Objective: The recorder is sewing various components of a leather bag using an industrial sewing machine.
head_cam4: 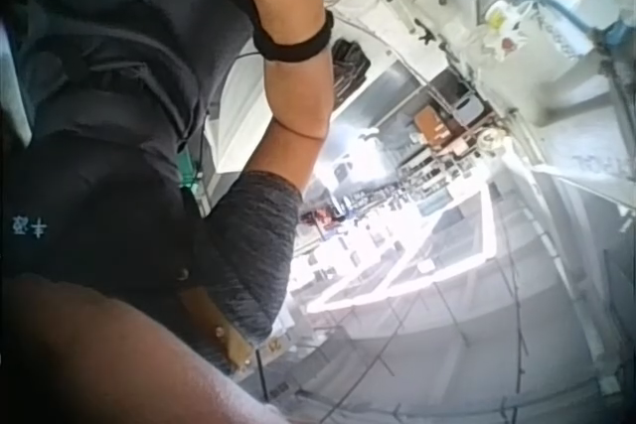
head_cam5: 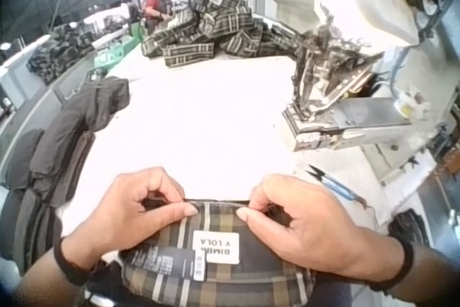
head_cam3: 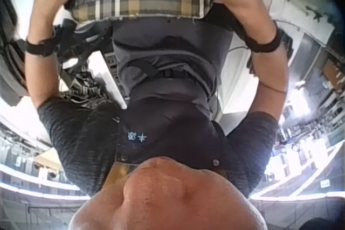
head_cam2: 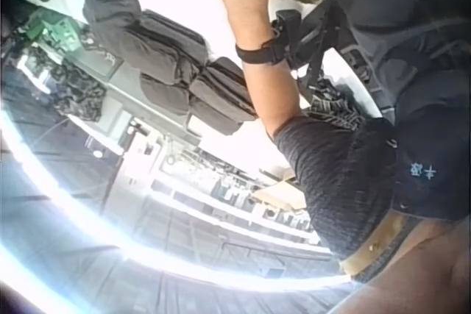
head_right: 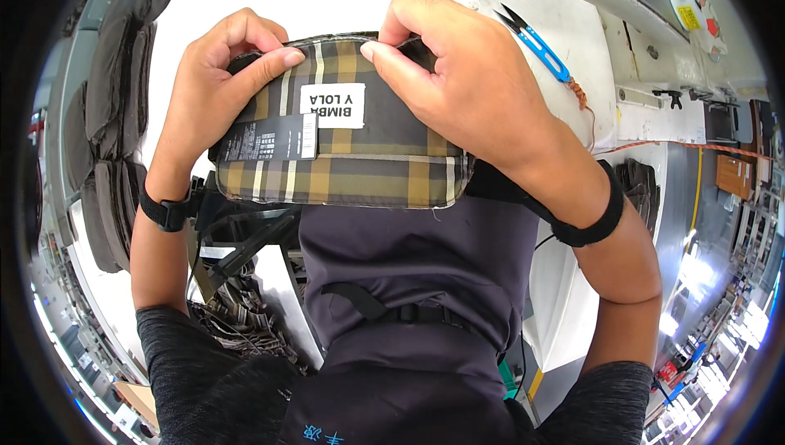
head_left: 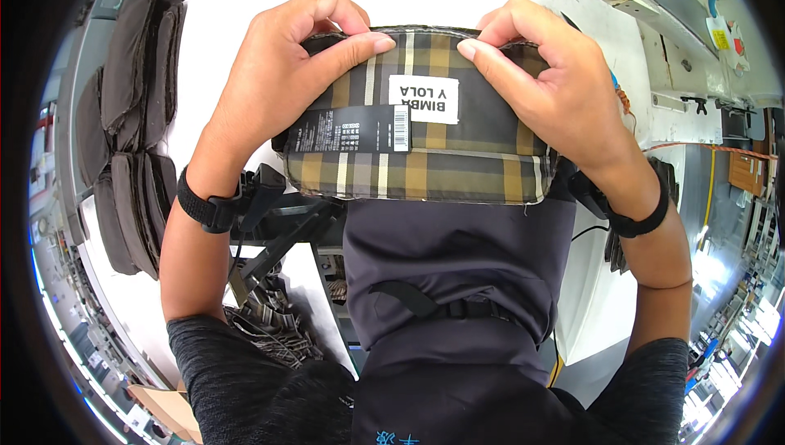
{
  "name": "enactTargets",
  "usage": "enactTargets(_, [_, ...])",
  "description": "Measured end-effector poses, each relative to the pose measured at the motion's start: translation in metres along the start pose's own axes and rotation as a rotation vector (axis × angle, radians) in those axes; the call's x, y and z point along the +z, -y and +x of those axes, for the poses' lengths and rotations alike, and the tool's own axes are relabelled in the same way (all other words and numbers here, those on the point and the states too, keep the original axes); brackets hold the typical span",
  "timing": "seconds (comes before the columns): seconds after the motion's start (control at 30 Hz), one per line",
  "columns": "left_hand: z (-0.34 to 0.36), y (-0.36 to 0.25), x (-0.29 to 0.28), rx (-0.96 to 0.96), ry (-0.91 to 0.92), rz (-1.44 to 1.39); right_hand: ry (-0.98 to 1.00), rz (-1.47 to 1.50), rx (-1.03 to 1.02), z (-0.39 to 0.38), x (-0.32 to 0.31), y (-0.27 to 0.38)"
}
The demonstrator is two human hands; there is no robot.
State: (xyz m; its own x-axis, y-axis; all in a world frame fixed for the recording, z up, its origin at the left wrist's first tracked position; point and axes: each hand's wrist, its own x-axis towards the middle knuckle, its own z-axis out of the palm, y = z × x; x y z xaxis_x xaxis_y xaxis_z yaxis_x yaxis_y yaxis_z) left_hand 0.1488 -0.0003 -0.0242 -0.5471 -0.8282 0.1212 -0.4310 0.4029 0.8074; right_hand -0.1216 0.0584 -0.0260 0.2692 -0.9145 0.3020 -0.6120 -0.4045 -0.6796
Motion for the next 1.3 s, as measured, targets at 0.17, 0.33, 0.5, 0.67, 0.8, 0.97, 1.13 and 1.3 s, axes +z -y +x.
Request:
enactTargets(0.17, [-0.001, 0.002, 0.003, 0.002, -0.018, -0.009, -0.074, 0.092, 0.005, -0.001, 0.005, -0.006])
enactTargets(0.33, [-0.003, 0.004, 0.001, -0.038, -0.014, -0.002, -0.061, 0.116, 0.031, 0.0, 0.005, -0.005])
enactTargets(0.5, [-0.001, -0.002, 0.002, -0.071, -0.012, -0.049, -0.07, 0.16, 0.078, 0.001, 0.01, -0.002])
enactTargets(0.67, [0.0, -0.002, 0.0, 0.025, 0.0, 0.014, 0.163, 0.211, 0.106, 0.01, -0.006, -0.007])
enactTargets(0.8, [0.014, -0.012, -0.011, 0.073, 0.1, 0.041, 0.341, 0.312, 0.331, 0.01, -0.026, 0.004])
enactTargets(0.97, [0.051, -0.058, -0.029, 0.079, 0.222, 0.158, 0.142, 0.513, 0.383, -0.012, -0.036, 0.026])
enactTargets(1.13, [0.101, -0.1, -0.032, 0.273, 0.206, 0.403, -0.249, 0.854, 0.375, -0.018, -0.038, 0.029])
enactTargets(1.3, [0.136, -0.113, -0.019, 0.334, 0.088, 0.341, -0.289, 1.052, 0.407, -0.011, -0.051, 0.017])
